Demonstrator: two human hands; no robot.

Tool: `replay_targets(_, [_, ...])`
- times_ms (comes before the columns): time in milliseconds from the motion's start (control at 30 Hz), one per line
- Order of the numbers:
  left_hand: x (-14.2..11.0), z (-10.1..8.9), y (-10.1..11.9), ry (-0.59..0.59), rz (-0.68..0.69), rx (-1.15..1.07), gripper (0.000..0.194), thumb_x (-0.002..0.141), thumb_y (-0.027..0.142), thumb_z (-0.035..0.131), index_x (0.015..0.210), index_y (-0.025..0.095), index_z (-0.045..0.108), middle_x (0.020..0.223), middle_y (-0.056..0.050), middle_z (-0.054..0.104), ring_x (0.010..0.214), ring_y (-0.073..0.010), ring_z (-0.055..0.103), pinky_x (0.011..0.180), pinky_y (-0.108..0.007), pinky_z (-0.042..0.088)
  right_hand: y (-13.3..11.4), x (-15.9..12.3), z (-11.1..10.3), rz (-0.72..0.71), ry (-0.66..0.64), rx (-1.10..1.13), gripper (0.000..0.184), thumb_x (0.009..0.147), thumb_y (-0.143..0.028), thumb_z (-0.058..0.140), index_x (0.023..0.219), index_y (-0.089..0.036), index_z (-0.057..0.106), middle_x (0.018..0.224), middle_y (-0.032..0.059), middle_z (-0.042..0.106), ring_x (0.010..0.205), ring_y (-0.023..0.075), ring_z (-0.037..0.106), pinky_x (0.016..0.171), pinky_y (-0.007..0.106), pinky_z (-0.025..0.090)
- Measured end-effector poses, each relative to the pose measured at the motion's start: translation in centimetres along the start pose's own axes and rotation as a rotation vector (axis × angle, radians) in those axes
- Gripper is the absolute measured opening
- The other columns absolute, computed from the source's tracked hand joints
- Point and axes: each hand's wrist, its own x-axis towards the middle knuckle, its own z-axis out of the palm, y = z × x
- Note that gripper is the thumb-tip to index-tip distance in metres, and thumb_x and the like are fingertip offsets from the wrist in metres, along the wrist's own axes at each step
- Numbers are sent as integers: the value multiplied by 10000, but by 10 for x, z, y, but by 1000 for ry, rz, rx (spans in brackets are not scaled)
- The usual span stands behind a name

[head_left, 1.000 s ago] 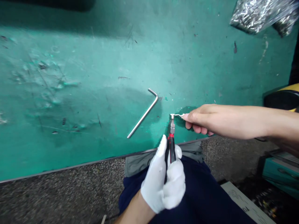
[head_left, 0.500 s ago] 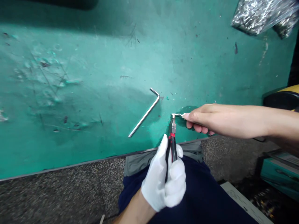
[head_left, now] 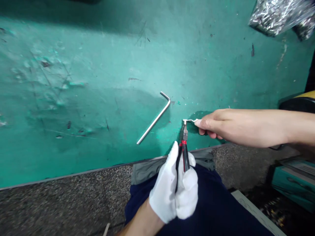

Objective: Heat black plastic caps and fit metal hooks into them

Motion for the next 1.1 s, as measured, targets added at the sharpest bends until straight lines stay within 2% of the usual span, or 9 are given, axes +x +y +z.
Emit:
replay_targets(267, [-5,2,1,37,-33,8,469,977,586,441,897,214,717,542,22,626,351,-127,579,323,-231,501,-6,2,-5,41,-40,-72,634,996,-638,217,934,-207,677,843,74,635,729,233,565,621,352,431])
replay_targets(467, [-6,3,1,34,-34,39,503,985,604,386,872,218,689,545,25,605,307,-107,502,307,-220,458,-8,4,-8,74,-56,-94,620,992,-629,252,877,-204,688,748,61,556,651,208,490,600,341,403])
replay_targets(733, [-4,0,-2,11,-11,18,522,992,591,362,891,203,697,545,10,606,327,-122,530,319,-226,467,-2,3,-2,71,-21,22,672,965,-726,296,897,-205,714,891,94,624,829,278,571,659,352,413])
replay_targets(867, [-2,-2,-5,-10,15,6,556,993,599,334,890,202,709,560,0,610,349,-130,558,329,-240,490,1,4,2,26,-24,90,665,989,-696,279,850,-201,700,864,87,605,817,255,547,672,338,416])
replay_targets(1100, [1,-2,-4,-23,22,34,580,984,633,317,911,206,704,593,-4,629,379,-124,582,335,-224,490,5,7,2,-22,-42,120,597,1021,-610,286,790,-199,654,720,34,529,665,179,460,681,319,397])
